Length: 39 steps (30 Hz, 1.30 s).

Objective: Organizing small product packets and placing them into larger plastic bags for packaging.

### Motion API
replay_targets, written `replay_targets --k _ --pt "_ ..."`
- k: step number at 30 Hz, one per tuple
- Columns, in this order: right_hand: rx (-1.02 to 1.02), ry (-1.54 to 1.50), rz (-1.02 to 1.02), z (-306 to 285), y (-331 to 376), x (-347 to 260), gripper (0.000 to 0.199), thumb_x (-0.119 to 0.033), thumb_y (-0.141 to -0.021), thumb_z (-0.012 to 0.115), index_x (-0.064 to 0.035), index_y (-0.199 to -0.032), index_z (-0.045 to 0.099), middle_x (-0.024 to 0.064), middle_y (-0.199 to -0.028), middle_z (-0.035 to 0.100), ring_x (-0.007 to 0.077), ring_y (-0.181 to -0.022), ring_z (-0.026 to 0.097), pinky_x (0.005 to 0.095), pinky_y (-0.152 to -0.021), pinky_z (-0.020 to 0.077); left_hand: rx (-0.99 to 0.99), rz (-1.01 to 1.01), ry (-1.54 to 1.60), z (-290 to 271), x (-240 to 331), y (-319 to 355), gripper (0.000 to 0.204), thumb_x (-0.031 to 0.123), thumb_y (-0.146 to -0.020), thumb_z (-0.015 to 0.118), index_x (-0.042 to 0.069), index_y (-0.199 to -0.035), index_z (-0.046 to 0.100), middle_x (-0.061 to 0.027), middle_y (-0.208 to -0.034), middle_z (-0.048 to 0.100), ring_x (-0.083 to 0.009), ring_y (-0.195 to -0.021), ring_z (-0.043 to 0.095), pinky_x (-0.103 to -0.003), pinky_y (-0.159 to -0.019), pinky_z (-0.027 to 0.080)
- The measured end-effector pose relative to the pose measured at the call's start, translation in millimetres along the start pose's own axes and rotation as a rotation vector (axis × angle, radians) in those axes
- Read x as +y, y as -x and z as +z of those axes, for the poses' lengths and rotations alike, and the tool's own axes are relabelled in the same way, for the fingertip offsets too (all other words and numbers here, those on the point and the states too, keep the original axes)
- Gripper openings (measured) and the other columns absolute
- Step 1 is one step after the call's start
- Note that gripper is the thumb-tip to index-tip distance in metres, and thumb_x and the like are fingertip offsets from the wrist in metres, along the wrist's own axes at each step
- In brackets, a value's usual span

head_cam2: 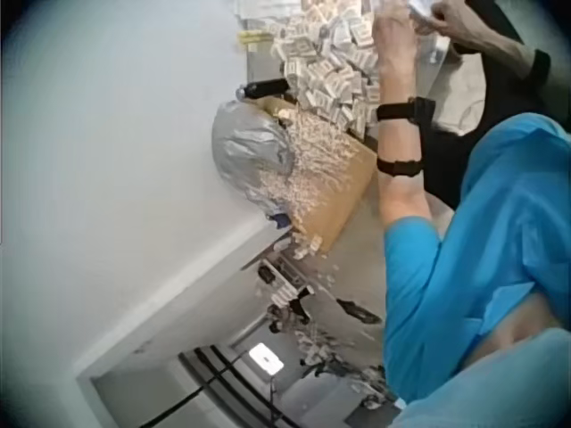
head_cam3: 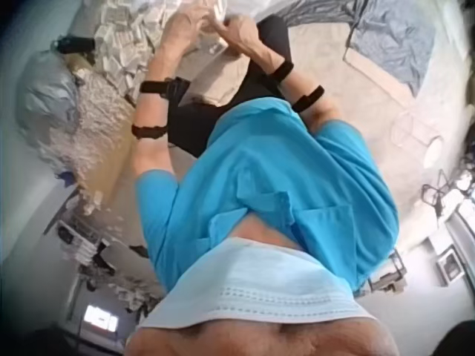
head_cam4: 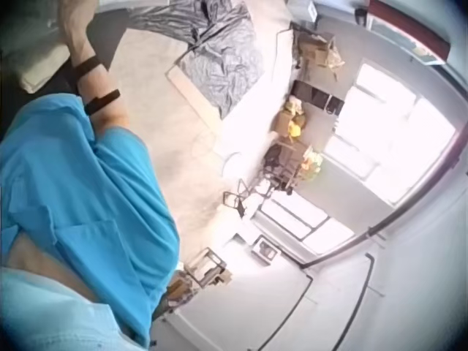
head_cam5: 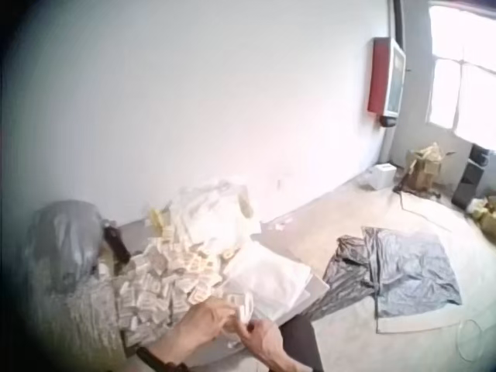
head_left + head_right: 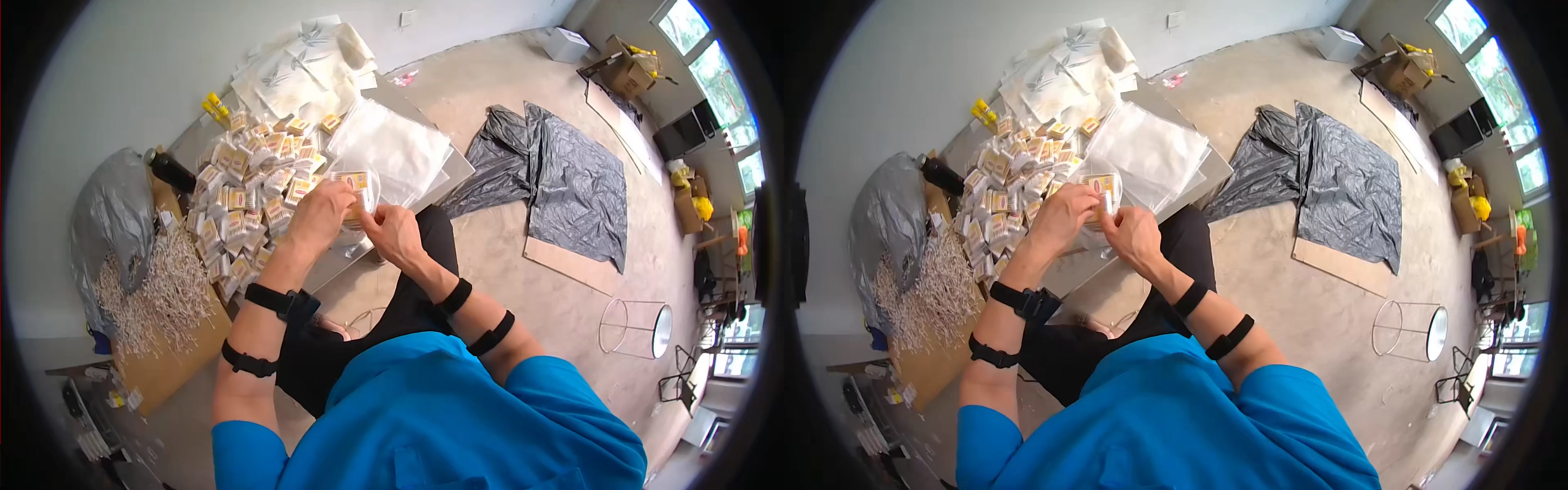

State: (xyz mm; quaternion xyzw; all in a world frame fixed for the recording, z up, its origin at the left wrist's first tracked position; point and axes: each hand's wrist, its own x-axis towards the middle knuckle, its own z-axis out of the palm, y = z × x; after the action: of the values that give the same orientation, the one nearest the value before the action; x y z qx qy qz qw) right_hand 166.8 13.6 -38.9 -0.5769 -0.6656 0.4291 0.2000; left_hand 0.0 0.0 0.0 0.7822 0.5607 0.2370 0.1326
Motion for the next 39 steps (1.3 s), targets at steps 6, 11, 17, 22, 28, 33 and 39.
replay_targets --k 6,11,17,22,28,33,39 --pt "0.182 -0.110 -0.073 -5.4 13.6 7.3 0.037 -0.030 -0.091 0.055 0.0022 -0.074 0.064 0.0242 -0.066 0.059 0.0420 -0.066 0.060 0.0468 -0.063 0.0474 -0.213 0.067 -0.062 7.1 2.0 -3.4 0.017 0.002 -0.073 0.072 0.000 -0.089 0.067 -0.0106 -0.098 0.065 -0.0299 -0.094 0.062 -0.038 -0.085 0.051" --pt "0.169 -0.178 -0.213 4.8 14.2 9.3 0.035 -0.027 -0.093 0.057 0.0019 -0.074 0.061 0.0235 -0.067 0.058 0.0413 -0.063 0.058 0.0473 -0.060 0.0451 -0.249 0.094 -0.098 10.5 -3.9 -3.4 0.022 0.000 -0.070 0.073 0.001 -0.091 0.066 -0.0101 -0.097 0.063 -0.0295 -0.095 0.061 -0.038 -0.083 0.051" --pt "0.184 -0.218 -0.252 0.8 13.5 6.7 0.034 -0.026 -0.093 0.057 0.0019 -0.073 0.061 0.0222 -0.065 0.059 0.0414 -0.063 0.058 0.0472 -0.060 0.0449 -0.098 -0.034 0.157 -16.5 0.3 -4.1 0.028 -0.003 -0.075 0.068 0.001 -0.103 0.065 -0.0111 -0.101 0.065 -0.0252 -0.085 0.065 -0.034 -0.076 0.053" --pt "0.162 -0.224 -0.257 3.5 11.4 9.6 0.033 -0.024 -0.093 0.056 0.0017 -0.073 0.061 0.0220 -0.066 0.060 0.0413 -0.063 0.059 0.0470 -0.061 0.0458 -0.123 -0.122 0.158 -20.6 4.9 -7.6 0.027 -0.003 -0.077 0.066 -0.003 -0.105 0.064 -0.0131 -0.106 0.065 -0.0222 -0.081 0.066 -0.032 -0.075 0.053" --pt "0.173 -0.236 -0.265 4.6 14.4 10.8 0.031 -0.023 -0.092 0.056 0.0018 -0.073 0.060 0.0219 -0.066 0.060 0.0410 -0.063 0.060 0.0468 -0.061 0.0464 0.006 -0.014 -0.118 8.3 5.7 -12.0 0.032 0.002 -0.080 0.066 0.003 -0.112 0.063 -0.0116 -0.107 0.062 -0.0307 -0.086 0.065 -0.038 -0.075 0.053" --pt "0.197 -0.238 -0.290 7.1 13.8 13.2 0.030 -0.022 -0.092 0.056 0.0017 -0.074 0.060 0.0218 -0.067 0.060 0.0406 -0.063 0.060 0.0466 -0.061 0.0464 -0.113 -0.049 -0.387 19.2 -0.3 -34.9 0.006 0.006 -0.086 0.055 0.004 -0.091 0.057 -0.0126 -0.094 0.056 -0.0311 -0.086 0.065 -0.043 -0.073 0.053" --pt "0.178 -0.248 -0.269 6.5 12.4 14.7 0.030 -0.022 -0.092 0.057 0.0014 -0.072 0.059 0.0217 -0.068 0.060 0.0408 -0.064 0.060 0.0467 -0.061 0.0462 -0.213 -0.043 -0.425 19.1 -9.7 -46.3 0.028 0.006 -0.079 0.068 0.007 -0.107 0.062 -0.0093 -0.105 0.057 -0.0316 -0.091 0.063 -0.042 -0.078 0.052"
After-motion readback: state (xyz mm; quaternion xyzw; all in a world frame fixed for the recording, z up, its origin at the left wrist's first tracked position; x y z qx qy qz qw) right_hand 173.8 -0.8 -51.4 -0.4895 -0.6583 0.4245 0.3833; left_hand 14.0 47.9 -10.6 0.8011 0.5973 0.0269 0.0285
